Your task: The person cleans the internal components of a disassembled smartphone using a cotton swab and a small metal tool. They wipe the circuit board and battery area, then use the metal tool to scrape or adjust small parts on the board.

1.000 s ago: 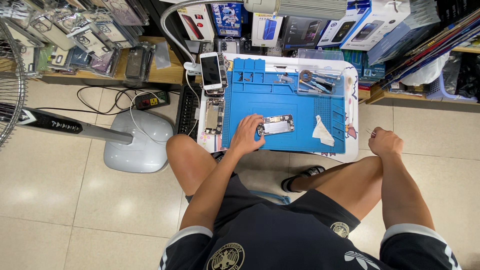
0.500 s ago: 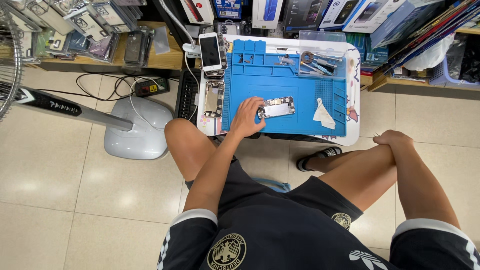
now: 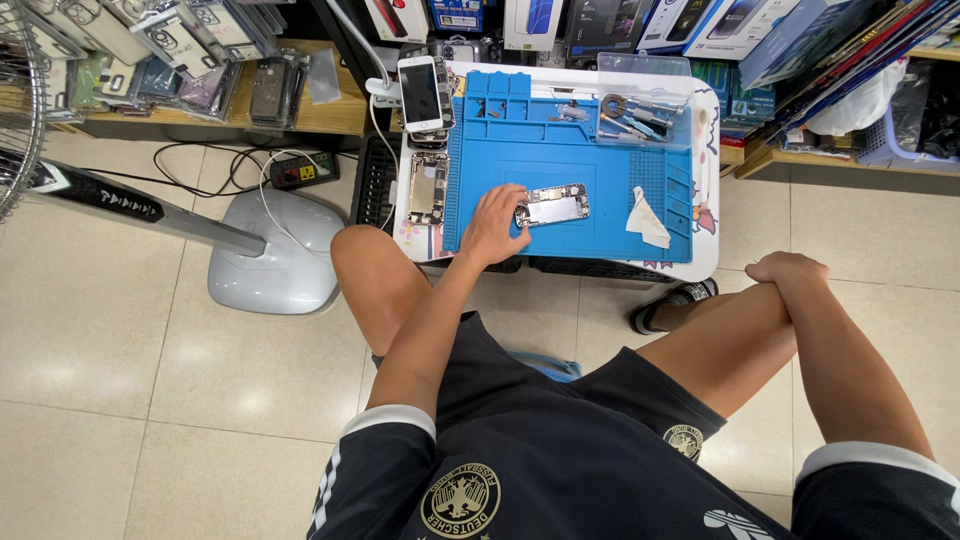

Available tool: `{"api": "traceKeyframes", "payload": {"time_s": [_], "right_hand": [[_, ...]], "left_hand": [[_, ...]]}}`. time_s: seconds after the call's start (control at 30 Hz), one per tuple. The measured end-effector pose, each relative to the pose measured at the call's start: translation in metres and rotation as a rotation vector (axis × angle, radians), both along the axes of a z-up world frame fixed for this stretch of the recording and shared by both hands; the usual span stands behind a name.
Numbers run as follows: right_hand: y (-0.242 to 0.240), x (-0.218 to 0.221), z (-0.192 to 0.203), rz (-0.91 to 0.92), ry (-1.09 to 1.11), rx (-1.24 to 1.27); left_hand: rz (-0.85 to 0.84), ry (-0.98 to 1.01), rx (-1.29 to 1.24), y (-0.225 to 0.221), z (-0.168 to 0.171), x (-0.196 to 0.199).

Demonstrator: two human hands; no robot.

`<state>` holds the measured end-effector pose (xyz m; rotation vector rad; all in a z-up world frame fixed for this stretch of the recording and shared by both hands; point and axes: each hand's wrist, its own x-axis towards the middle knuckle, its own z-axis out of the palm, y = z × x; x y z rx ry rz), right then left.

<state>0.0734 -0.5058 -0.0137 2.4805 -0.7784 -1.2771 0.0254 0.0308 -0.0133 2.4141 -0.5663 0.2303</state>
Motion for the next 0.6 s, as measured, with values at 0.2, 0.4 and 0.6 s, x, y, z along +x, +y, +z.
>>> {"api": "traceKeyframes", "payload": {"time_s": [0.2, 0.4, 0.6], "right_hand": [[0.026, 0.000, 0.019, -0.016, -0.025, -0.004], [0.021, 0.004, 0.013, 0.054, -0.026, -0.022], [0.027, 0.009, 0.017, 0.061, -0.017, 0.008]], "left_hand": [[-0.005, -0.015, -0.018, 0.001, 0.000, -0.001], [0.002, 0.014, 0.010, -0.001, -0.002, -0.001], [0.006, 0.008, 0.035, 0.000, 0.000, 0.002]]}}
